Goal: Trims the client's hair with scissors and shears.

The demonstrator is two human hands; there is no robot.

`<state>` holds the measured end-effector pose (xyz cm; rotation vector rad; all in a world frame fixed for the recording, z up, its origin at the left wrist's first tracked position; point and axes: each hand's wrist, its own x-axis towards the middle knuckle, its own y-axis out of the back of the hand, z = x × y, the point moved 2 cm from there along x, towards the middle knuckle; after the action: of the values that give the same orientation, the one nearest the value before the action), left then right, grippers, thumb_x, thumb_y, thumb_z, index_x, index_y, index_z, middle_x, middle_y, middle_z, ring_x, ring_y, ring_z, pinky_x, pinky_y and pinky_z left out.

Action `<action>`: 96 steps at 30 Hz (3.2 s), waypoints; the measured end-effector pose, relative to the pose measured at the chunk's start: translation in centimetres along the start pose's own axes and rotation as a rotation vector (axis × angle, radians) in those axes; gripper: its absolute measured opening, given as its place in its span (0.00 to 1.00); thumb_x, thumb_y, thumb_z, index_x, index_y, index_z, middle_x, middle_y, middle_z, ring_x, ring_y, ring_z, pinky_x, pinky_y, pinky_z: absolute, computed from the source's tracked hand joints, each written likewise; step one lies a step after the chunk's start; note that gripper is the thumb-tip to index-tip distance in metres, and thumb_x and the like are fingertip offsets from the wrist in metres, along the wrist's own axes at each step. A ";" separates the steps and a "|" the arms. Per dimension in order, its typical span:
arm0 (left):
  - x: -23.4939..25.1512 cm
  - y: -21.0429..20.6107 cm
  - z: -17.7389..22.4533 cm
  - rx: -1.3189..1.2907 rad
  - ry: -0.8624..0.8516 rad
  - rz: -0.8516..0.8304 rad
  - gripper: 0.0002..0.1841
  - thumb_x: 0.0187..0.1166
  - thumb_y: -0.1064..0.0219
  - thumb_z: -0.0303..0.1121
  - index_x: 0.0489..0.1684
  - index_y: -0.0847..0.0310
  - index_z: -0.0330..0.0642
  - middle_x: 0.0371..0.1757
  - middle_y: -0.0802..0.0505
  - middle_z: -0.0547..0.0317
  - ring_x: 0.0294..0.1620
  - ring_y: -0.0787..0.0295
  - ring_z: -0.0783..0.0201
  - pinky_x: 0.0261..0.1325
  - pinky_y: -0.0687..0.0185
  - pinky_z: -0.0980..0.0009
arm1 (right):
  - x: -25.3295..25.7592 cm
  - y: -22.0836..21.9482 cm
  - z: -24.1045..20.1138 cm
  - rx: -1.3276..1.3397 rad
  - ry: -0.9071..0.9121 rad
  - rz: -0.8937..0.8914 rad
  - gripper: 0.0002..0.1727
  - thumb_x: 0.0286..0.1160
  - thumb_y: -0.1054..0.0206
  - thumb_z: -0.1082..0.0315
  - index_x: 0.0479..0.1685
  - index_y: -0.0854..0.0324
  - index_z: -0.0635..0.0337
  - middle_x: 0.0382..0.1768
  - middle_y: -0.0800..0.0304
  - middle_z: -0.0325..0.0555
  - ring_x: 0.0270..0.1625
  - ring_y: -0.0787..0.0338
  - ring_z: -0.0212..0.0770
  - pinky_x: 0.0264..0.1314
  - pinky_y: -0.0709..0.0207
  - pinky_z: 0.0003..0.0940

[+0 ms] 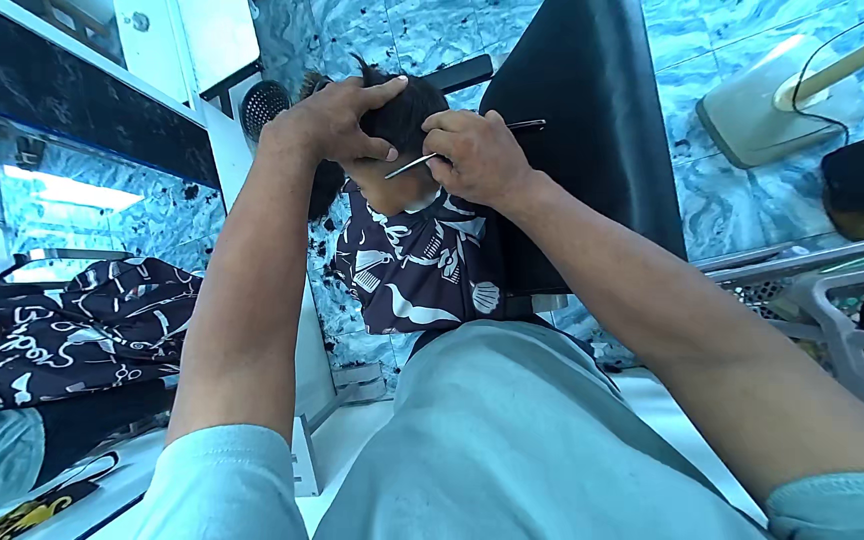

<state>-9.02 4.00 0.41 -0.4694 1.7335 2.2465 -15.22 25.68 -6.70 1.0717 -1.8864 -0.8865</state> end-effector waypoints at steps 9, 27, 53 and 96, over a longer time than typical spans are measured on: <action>-0.1 0.0 -0.3 0.010 0.007 -0.007 0.48 0.70 0.26 0.60 0.95 0.48 0.73 0.84 0.26 0.37 0.80 0.26 0.35 0.78 0.33 0.32 | 0.4 0.2 -0.2 -0.036 0.031 -0.030 0.13 0.82 0.43 0.63 0.47 0.12 0.54 0.69 0.12 0.46 0.67 0.13 0.54 0.51 0.24 0.59; -23.0 -42.5 0.7 -1.765 1.739 0.412 0.54 0.77 0.67 0.80 0.88 0.42 0.42 0.79 0.26 0.28 0.70 0.23 0.33 0.62 0.24 0.32 | -10.6 5.2 3.4 0.590 -0.506 0.333 0.14 0.94 0.50 0.62 0.65 0.37 0.61 0.62 0.11 0.43 0.35 0.10 0.29 0.36 0.15 0.28; -12.8 -21.8 -10.1 -1.946 0.575 1.119 0.19 0.90 0.52 0.43 0.58 0.21 0.40 0.48 0.08 0.50 0.49 0.10 0.56 0.54 0.11 0.52 | -12.0 4.4 2.6 0.762 -0.524 0.465 0.06 0.93 0.47 0.67 0.59 0.36 0.53 0.57 0.07 0.36 0.32 0.08 0.30 0.32 0.14 0.25; -9.8 -20.6 19.3 -1.174 0.004 0.444 0.29 0.93 0.55 0.50 0.35 0.19 0.32 0.25 0.11 0.54 0.22 0.13 0.64 0.28 0.11 0.63 | -27.8 5.4 -2.4 0.954 -0.667 -0.312 0.20 0.91 0.50 0.59 0.61 0.15 0.59 0.31 0.12 0.35 0.19 0.25 0.28 0.20 0.27 0.28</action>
<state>6.34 27.72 -9.27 -0.2806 0.3193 3.4029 -5.55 52.27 -8.93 1.8173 -2.8872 -0.5006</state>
